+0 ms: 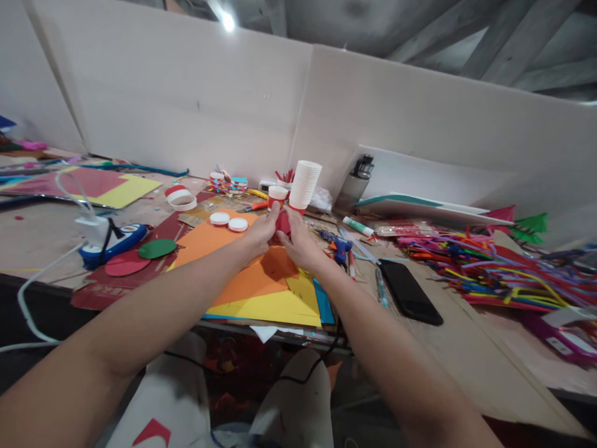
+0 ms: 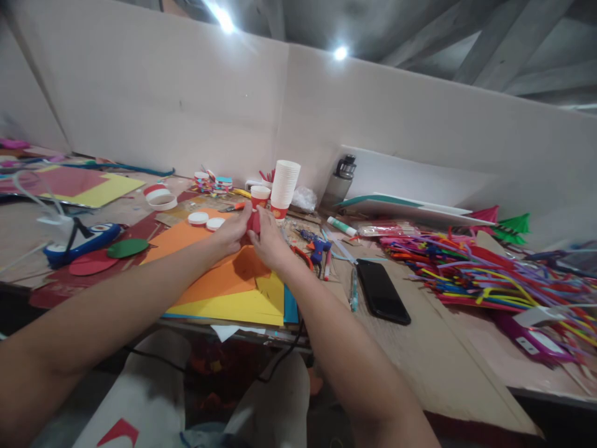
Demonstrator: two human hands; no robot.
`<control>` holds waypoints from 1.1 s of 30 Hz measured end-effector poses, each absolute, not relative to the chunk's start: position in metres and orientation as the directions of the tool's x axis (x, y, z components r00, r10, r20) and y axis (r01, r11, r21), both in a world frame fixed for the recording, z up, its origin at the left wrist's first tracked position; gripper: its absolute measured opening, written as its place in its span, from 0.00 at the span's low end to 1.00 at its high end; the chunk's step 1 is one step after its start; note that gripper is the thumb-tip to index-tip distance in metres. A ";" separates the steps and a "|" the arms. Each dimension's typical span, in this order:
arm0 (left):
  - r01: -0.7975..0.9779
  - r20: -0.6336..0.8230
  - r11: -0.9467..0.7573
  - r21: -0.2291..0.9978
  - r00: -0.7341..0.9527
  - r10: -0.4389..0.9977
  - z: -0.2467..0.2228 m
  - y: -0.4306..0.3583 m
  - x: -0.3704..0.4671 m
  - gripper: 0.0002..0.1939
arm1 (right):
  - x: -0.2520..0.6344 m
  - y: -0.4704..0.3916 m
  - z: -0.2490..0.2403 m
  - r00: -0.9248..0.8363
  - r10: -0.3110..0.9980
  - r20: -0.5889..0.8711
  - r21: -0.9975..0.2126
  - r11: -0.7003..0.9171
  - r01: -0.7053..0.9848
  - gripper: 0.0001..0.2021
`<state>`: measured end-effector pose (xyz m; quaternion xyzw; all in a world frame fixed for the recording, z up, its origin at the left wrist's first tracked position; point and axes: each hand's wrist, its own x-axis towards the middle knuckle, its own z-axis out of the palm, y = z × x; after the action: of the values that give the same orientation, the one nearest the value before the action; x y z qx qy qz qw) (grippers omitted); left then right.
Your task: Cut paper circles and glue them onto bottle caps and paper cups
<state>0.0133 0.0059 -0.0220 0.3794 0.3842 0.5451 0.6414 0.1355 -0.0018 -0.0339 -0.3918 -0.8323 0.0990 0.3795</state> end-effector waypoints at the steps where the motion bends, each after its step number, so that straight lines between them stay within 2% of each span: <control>1: -0.403 -0.065 0.127 0.906 0.163 0.984 -0.021 0.006 0.012 0.21 | 0.139 -0.001 -0.033 -0.410 0.731 0.546 -0.464 0.671 0.578 0.30; 5: -0.385 0.012 0.163 0.908 0.415 0.910 -0.018 0.008 0.008 0.13 | 0.149 -0.002 -0.028 -0.432 0.751 0.499 -0.461 0.652 0.601 0.28; 7: -0.396 0.022 0.165 0.903 0.428 0.904 -0.017 0.007 0.008 0.12 | 0.152 -0.006 -0.025 -0.436 0.747 0.503 -0.417 0.651 0.635 0.33; 10: -0.369 0.025 0.114 0.922 0.351 0.936 -0.019 0.003 0.013 0.12 | 0.152 -0.013 -0.024 -0.486 0.705 0.517 -0.329 0.687 0.648 0.42; 13: -0.275 -0.004 0.099 0.956 0.326 0.945 -0.022 -0.001 0.017 0.11 | 0.152 -0.017 -0.024 -0.545 0.694 0.470 -0.330 0.711 0.620 0.34; 15: -0.267 -0.015 0.130 0.955 0.393 0.919 -0.020 -0.002 0.016 0.11 | 0.154 -0.017 -0.023 -0.524 0.718 0.459 -0.364 0.690 0.626 0.29; 18: -0.284 -0.080 0.268 0.921 0.536 0.840 -0.015 -0.002 0.007 0.11 | 0.155 -0.014 -0.019 -0.466 0.747 0.475 -0.411 0.656 0.633 0.28; 21: -0.304 -0.146 0.396 0.866 0.603 0.784 -0.010 -0.001 0.001 0.08 | 0.154 -0.015 -0.016 -0.447 0.741 0.501 -0.435 0.662 0.610 0.28; 24: -0.316 -0.179 0.414 0.854 0.569 0.803 -0.007 -0.003 0.002 0.04 | 0.149 -0.020 -0.016 -0.456 0.741 0.493 -0.420 0.662 0.621 0.27; 27: -0.275 -0.217 0.386 0.881 0.489 0.845 -0.007 -0.006 0.009 0.06 | 0.145 -0.026 -0.017 -0.446 0.771 0.455 -0.374 0.620 0.690 0.26; 33: -0.273 -0.177 0.316 0.909 0.435 0.883 -0.014 -0.007 0.020 0.04 | 0.147 -0.026 -0.023 -0.422 0.801 0.425 -0.264 0.556 0.788 0.31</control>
<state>0.0203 -0.0074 -0.0138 0.4302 0.3544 0.3959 0.7298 0.1470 -0.0260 -0.0227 -0.4711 -0.8433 0.0122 0.2585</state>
